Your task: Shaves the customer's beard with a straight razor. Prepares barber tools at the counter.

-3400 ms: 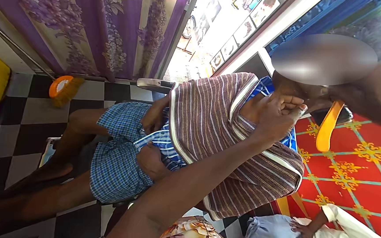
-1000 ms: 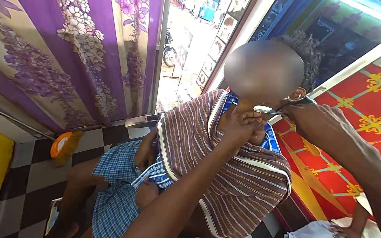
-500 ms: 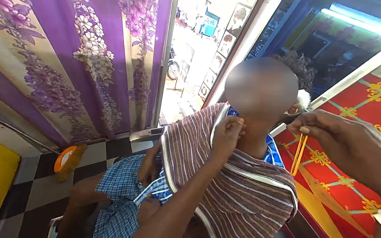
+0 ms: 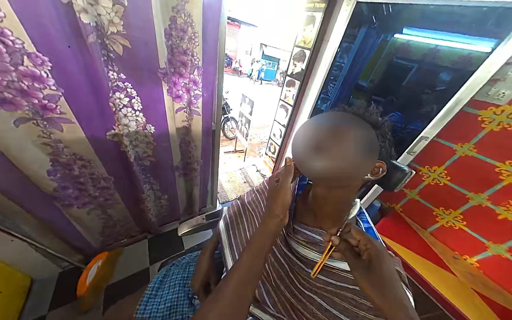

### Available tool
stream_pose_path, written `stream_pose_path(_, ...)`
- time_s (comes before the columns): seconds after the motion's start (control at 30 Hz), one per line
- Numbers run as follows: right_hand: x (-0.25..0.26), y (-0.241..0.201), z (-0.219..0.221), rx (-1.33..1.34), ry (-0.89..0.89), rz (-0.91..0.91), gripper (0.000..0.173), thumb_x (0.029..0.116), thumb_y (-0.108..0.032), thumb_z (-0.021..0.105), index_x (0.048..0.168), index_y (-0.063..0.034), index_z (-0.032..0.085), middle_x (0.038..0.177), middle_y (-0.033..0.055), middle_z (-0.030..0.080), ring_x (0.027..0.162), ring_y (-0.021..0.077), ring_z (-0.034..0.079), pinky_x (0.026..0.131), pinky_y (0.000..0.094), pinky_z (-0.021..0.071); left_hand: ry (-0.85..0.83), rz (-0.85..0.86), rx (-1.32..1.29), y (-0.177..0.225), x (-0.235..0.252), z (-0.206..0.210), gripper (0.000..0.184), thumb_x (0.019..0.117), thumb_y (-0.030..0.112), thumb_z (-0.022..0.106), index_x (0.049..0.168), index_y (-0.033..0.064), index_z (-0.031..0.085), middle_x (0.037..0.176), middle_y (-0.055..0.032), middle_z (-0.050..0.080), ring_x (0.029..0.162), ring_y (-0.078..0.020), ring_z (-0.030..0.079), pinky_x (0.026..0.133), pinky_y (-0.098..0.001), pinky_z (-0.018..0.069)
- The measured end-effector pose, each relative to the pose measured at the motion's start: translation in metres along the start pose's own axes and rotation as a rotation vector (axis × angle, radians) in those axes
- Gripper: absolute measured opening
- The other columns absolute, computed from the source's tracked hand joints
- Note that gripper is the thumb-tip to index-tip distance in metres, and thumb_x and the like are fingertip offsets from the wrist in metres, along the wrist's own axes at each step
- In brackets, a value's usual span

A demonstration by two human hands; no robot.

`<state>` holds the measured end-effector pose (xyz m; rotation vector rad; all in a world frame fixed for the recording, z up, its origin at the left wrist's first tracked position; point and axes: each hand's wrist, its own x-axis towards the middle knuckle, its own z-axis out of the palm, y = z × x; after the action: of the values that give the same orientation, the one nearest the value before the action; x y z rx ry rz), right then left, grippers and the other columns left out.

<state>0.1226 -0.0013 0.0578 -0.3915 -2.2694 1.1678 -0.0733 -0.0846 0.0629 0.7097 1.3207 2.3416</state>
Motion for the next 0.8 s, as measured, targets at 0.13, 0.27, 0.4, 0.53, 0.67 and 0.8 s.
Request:
stream_pose_path(0.13,0.003,0.001,0.018,0.028,0.021,-0.007,0.01,0.0988,-0.011,0.064,0.106,-0.0069,0.07,0.1,0.0012,0.076,0.086,0.0133,0.075,0.073,0.0293,0.0662,-0.005,0.038,0.045,0.005,-0.011,0.01,0.055,0.1069,0.055,0.04,0.119,0.0115,0.072,0.121,-0.0039,0.072,0.114,-0.0169,0.065,0.099,-0.0383,0.0509)
stream_pose_path(0.27,0.016,-0.006,0.034,0.02,0.034,0.047,0.012,0.0991,-0.013,0.065,0.107,-0.0087,0.072,0.099,0.0,0.077,0.085,0.0106,0.075,0.074,0.0278,0.0652,-0.04,0.112,0.088,0.005,-0.013,0.016,0.042,0.1064,0.045,0.051,0.112,0.0103,0.073,0.114,-0.005,0.072,0.104,-0.0171,0.068,0.092,-0.0376,0.0551)
stream_pose_path(0.4,0.033,-0.006,0.046,-0.006,0.047,0.066,0.012,0.1002,-0.017,0.065,0.105,-0.0087,0.072,0.098,0.0004,0.077,0.085,0.0103,0.075,0.078,0.0291,0.0649,-0.057,0.096,0.097,0.007,-0.012,0.019,0.025,0.1019,0.034,0.064,0.108,0.0121,0.075,0.096,-0.003,0.071,0.079,-0.0115,0.063,0.072,-0.0275,0.0533)
stream_pose_path(0.53,0.048,-0.011,0.053,-0.013,0.079,0.075,0.014,0.1006,-0.015,0.064,0.108,-0.0085,0.074,0.097,0.0011,0.078,0.085,0.0092,0.075,0.081,0.0294,0.0649,-0.062,0.076,0.071,0.006,-0.007,0.02,0.018,0.1008,0.026,0.066,0.104,0.0106,0.074,0.084,-0.0039,0.068,0.065,-0.0082,0.059,0.058,-0.0215,0.0489)
stream_pose_path(0.67,0.057,-0.01,0.054,0.006,0.079,0.116,0.018,0.1004,-0.013,0.064,0.115,-0.0089,0.074,0.099,0.0019,0.078,0.084,0.0102,0.076,0.081,0.031,0.0653,-0.056,0.079,0.046,0.001,-0.004,0.021,0.011,0.099,0.016,0.068,0.104,0.0086,0.074,0.087,-0.0044,0.069,0.067,-0.0082,0.059,0.06,-0.0212,0.0496)
stream_pose_path(0.8,0.054,-0.001,0.052,0.026,0.127,0.113,0.012,0.0999,-0.013,0.066,0.108,-0.0076,0.074,0.096,0.0021,0.077,0.083,0.0111,0.076,0.079,0.0313,0.0655,-0.055,0.08,0.039,-0.001,-0.003,0.023,0.012,0.0965,0.02,0.072,0.103,0.0105,0.074,0.087,-0.0038,0.069,0.069,-0.0088,0.061,0.063,-0.0228,0.0527)
